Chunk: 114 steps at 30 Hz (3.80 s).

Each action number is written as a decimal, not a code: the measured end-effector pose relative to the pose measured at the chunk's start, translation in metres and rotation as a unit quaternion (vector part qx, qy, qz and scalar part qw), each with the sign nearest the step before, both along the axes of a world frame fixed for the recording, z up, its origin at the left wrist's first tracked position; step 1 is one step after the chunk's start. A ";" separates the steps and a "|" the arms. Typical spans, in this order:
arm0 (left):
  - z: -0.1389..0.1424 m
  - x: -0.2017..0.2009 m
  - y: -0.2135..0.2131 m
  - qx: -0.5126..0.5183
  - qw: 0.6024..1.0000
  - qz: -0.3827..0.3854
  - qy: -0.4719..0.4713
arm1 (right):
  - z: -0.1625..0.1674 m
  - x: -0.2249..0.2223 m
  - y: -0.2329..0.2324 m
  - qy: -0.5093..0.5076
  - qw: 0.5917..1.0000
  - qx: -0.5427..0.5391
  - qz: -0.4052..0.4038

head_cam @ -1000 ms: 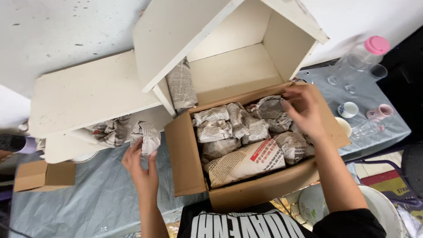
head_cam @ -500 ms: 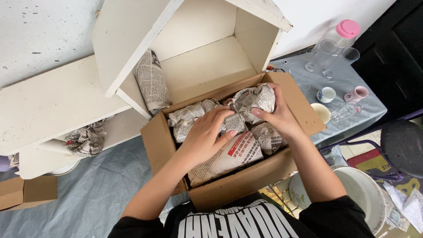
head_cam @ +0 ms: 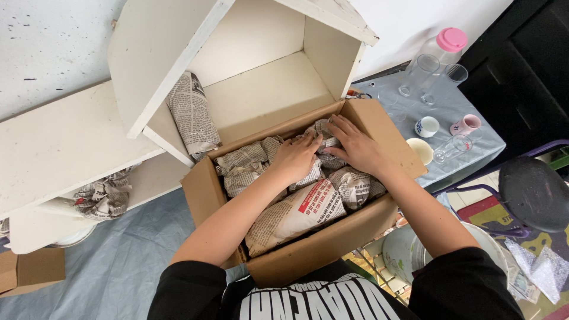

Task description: The person unpacks ceramic cups wrapped in newspaper from a cardboard box and places them on a shelf, then folds the box flaps and seals the box with tape using scissors to cut it. They then wrap a cup in newspaper on the table.

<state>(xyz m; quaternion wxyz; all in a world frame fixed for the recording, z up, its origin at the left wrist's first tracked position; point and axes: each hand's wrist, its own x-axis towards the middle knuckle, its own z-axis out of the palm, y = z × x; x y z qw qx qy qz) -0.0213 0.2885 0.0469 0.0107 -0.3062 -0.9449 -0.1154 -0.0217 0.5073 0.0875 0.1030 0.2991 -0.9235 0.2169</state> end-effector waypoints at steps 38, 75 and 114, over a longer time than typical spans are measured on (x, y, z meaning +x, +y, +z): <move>-0.004 -0.035 -0.013 -0.092 0.984 0.032 -0.147 | -0.028 -0.038 -0.028 0.104 0.973 0.203 -0.040; -0.028 -0.004 -0.303 0.074 0.895 0.433 0.080 | 0.002 -0.022 -0.039 0.103 0.973 -0.199 -0.057; 0.069 0.035 -0.061 0.138 0.969 0.037 0.201 | -0.015 -0.051 -0.057 -0.126 0.941 -0.314 0.013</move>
